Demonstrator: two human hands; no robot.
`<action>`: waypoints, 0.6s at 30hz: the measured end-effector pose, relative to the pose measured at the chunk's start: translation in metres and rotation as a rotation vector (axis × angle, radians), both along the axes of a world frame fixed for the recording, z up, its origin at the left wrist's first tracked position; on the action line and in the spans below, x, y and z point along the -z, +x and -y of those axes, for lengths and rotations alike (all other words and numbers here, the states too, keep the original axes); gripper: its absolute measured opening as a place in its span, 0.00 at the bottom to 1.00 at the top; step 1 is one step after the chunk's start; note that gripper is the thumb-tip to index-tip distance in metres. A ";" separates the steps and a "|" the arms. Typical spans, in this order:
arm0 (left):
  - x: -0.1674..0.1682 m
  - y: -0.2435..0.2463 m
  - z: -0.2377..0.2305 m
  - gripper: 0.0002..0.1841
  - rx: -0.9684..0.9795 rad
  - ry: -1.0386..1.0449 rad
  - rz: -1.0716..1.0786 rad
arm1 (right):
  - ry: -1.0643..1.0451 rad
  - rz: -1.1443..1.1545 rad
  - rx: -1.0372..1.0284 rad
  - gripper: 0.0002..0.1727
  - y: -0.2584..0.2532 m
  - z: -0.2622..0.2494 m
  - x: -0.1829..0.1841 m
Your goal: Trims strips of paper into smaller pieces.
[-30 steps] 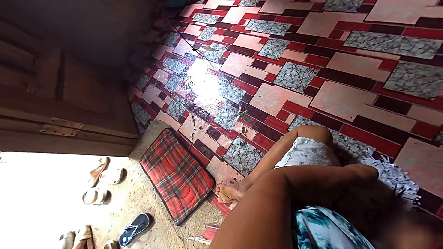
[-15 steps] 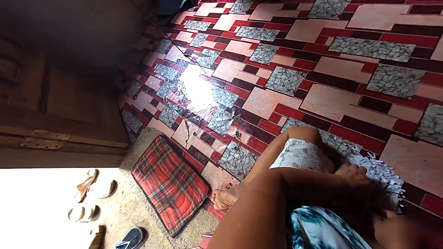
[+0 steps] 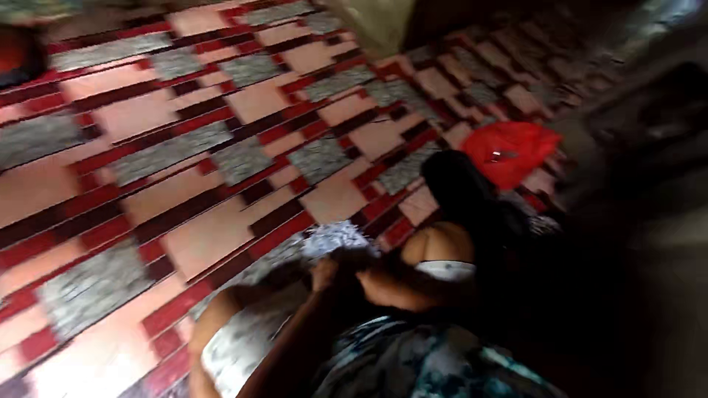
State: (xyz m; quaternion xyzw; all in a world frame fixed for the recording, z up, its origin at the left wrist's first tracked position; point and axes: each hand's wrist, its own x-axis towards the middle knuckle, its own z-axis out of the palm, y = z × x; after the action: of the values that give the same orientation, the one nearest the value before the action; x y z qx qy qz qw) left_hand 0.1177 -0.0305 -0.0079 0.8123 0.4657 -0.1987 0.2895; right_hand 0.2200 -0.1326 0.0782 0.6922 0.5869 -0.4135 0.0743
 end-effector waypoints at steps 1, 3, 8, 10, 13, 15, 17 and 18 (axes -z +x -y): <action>-0.001 0.002 0.000 0.36 0.005 0.001 -0.015 | 0.066 -0.040 0.011 0.21 0.007 0.001 0.018; 0.012 0.002 -0.004 0.32 -0.007 0.013 -0.004 | 0.256 -0.133 0.058 0.22 0.027 0.003 0.045; 0.018 -0.018 -0.017 0.25 -0.054 -0.026 0.151 | 0.425 -0.244 0.869 0.19 0.113 0.025 0.001; 0.016 -0.029 -0.023 0.22 -0.110 -0.026 0.341 | 1.182 0.146 0.691 0.17 0.193 0.078 0.076; 0.004 -0.042 -0.029 0.19 -0.173 -0.048 0.474 | 0.551 0.385 1.127 0.23 0.244 0.136 0.025; 0.000 -0.050 -0.030 0.16 -0.192 -0.080 0.519 | 0.271 0.530 1.219 0.30 0.264 0.174 0.042; -0.006 -0.057 -0.028 0.16 -0.185 -0.143 0.542 | 0.136 0.611 1.200 0.32 0.261 0.192 0.059; -0.011 -0.059 -0.026 0.16 -0.176 -0.184 0.529 | 0.082 0.606 1.198 0.28 0.245 0.185 0.046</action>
State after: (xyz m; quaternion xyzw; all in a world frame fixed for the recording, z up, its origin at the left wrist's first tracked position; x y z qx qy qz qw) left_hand 0.0586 -0.0042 0.0033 0.7626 0.4227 0.0044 0.4896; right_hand 0.4648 -0.3178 0.0326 0.9859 0.0698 -0.1482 -0.0330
